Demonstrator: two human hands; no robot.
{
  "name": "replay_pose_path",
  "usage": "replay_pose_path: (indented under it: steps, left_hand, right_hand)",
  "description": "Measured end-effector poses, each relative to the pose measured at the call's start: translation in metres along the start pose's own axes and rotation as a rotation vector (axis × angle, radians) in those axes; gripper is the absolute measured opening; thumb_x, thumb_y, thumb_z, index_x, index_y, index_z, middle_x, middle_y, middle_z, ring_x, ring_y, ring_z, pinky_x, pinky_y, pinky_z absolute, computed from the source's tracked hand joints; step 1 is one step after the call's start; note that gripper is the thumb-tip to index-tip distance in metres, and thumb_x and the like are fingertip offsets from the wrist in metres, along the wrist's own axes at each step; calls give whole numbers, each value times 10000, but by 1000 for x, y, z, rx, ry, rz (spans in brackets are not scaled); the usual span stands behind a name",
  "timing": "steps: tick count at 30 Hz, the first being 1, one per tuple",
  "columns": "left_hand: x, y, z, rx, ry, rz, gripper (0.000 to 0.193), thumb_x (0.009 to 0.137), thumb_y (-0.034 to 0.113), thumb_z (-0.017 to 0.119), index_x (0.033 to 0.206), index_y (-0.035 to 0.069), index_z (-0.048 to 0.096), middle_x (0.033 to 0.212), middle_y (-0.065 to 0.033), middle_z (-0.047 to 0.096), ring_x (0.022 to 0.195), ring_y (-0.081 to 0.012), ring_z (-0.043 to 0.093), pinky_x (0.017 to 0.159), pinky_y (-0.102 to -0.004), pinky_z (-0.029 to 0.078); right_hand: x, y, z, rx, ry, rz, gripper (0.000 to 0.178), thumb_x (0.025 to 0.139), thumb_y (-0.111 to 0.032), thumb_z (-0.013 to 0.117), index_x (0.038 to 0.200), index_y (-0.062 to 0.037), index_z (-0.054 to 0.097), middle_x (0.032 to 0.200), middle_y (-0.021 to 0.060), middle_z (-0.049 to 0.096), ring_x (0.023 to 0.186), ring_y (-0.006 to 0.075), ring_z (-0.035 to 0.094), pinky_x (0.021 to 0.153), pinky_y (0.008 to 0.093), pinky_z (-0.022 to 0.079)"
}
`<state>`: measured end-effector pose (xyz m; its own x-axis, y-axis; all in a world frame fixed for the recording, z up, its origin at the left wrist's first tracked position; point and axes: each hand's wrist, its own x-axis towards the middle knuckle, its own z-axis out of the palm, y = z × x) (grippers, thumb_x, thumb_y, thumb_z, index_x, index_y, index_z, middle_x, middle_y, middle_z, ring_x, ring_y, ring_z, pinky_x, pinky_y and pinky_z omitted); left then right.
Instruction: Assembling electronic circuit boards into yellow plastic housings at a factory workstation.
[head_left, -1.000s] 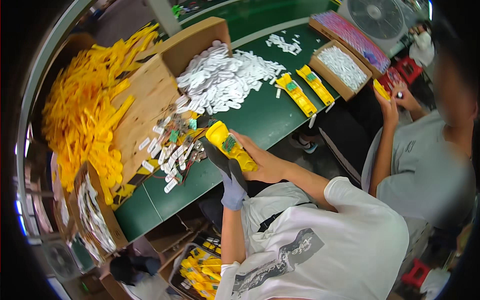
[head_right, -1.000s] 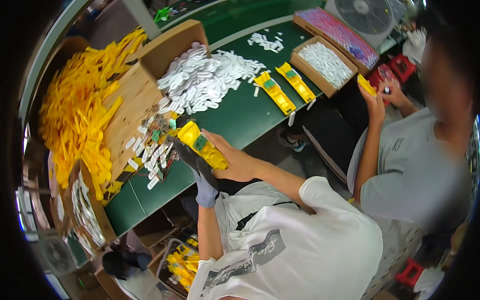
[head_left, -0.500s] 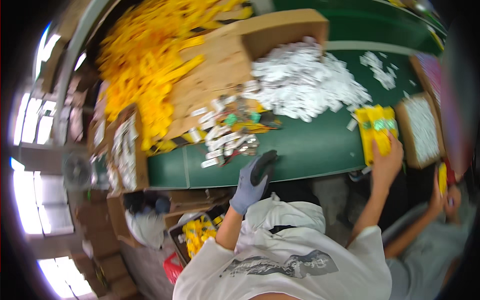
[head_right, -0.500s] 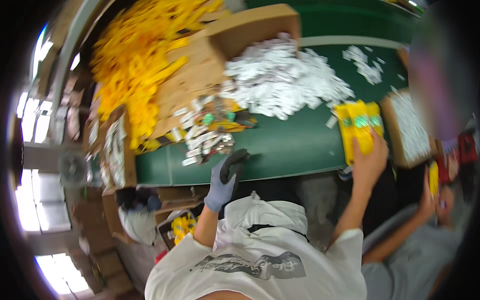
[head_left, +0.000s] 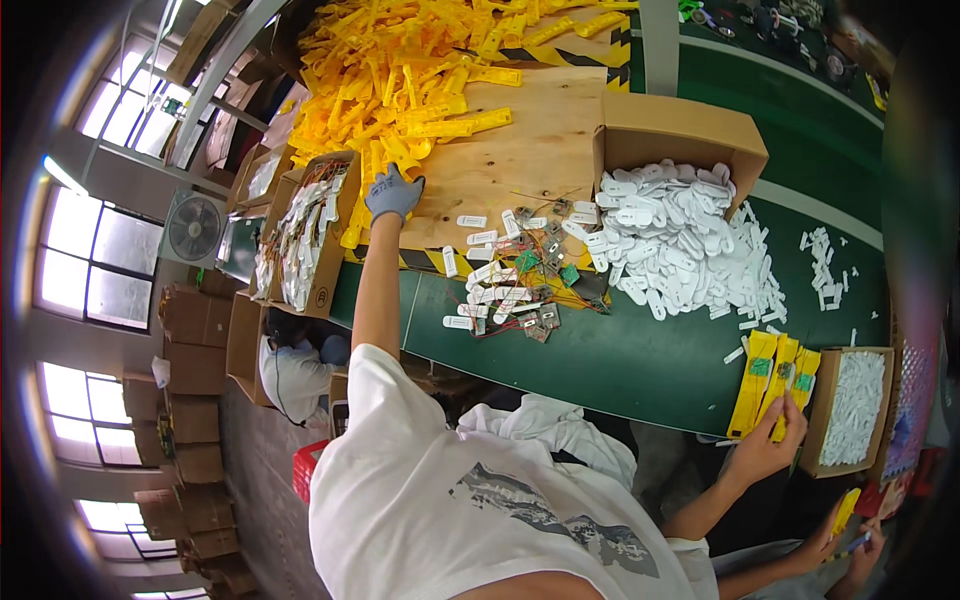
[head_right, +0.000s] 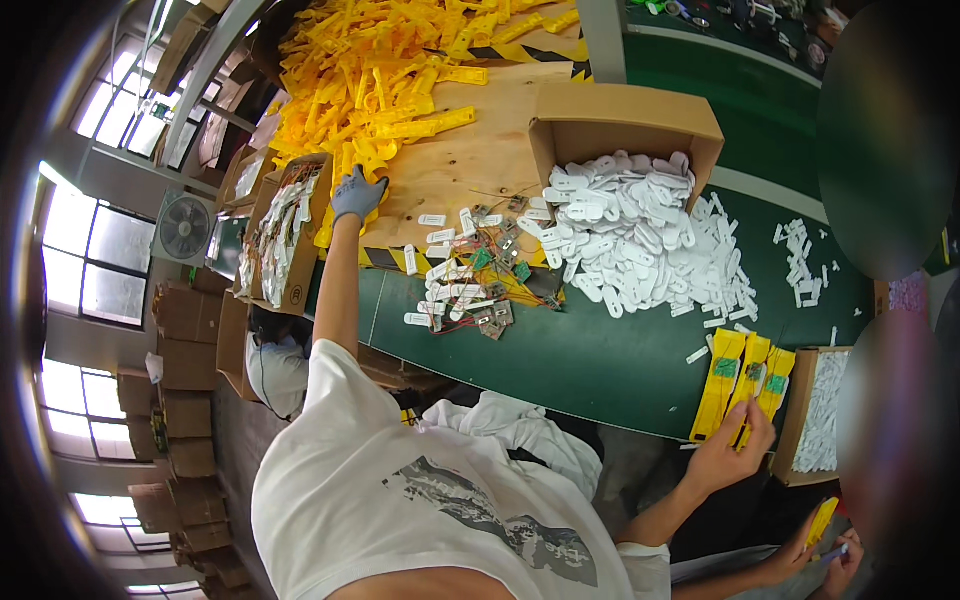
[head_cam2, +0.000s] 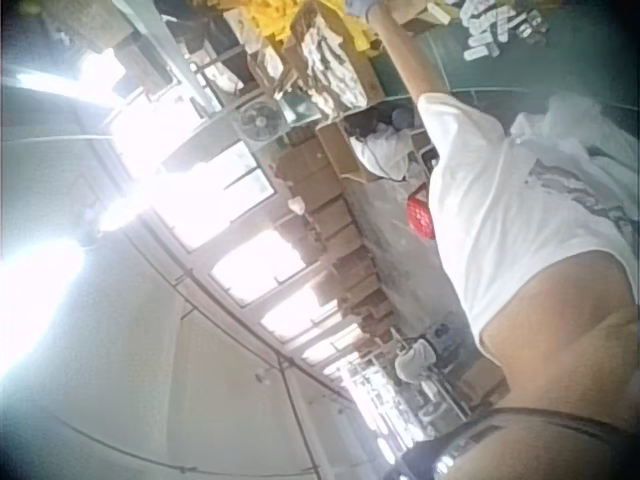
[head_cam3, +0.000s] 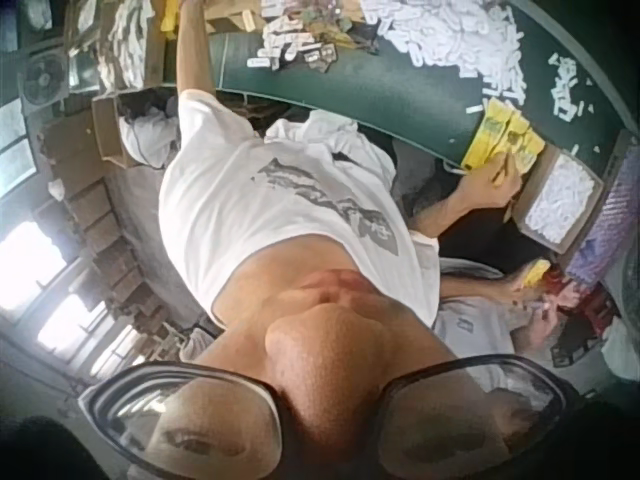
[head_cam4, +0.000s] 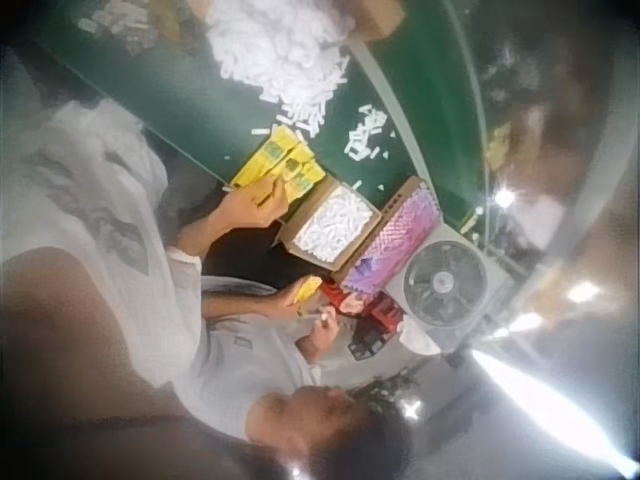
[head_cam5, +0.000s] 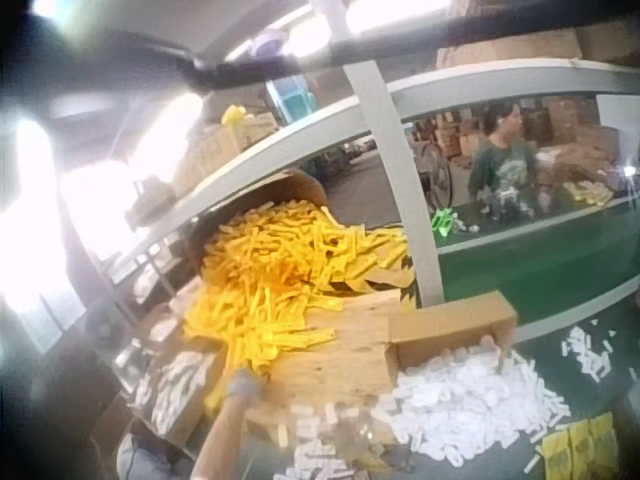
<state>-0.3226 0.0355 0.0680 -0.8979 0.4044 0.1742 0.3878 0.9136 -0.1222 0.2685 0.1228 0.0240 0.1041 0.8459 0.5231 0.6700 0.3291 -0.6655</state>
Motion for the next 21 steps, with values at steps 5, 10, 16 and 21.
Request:
replay_pose_path:
  steps: [5,10,16,21]
  left_hand:
    - [-11,-9,38,-10,18,98,473,726,339,619,1124,96,539,1089,-173,538,973,-327,566,817,-416,460]
    - [-40,-31,37,-443,294,132,400,717,165,615,1106,90,553,1039,-167,568,923,-322,581,791,-388,467]
    - [-119,-38,-1,-1165,565,262,466,688,24,663,1136,24,530,958,-132,606,881,-264,590,752,-313,463]
    - [-227,-53,-32,-822,3,1039,428,633,33,649,1054,93,594,940,-79,593,904,-270,545,803,-368,437]
  right_hand:
    - [-15,-65,19,288,-209,-121,102,779,2,608,877,16,635,798,109,599,756,225,573,705,309,449]
    - [-45,-112,38,516,-472,-262,124,731,11,645,853,-12,650,785,105,600,695,210,581,632,289,454]
    - [-90,-136,78,722,-699,-75,225,766,-35,642,988,-21,618,867,109,609,704,163,597,614,262,471]
    - [-111,-159,111,1177,-904,422,489,886,-215,537,1320,-72,363,1129,127,548,839,163,604,628,232,469]
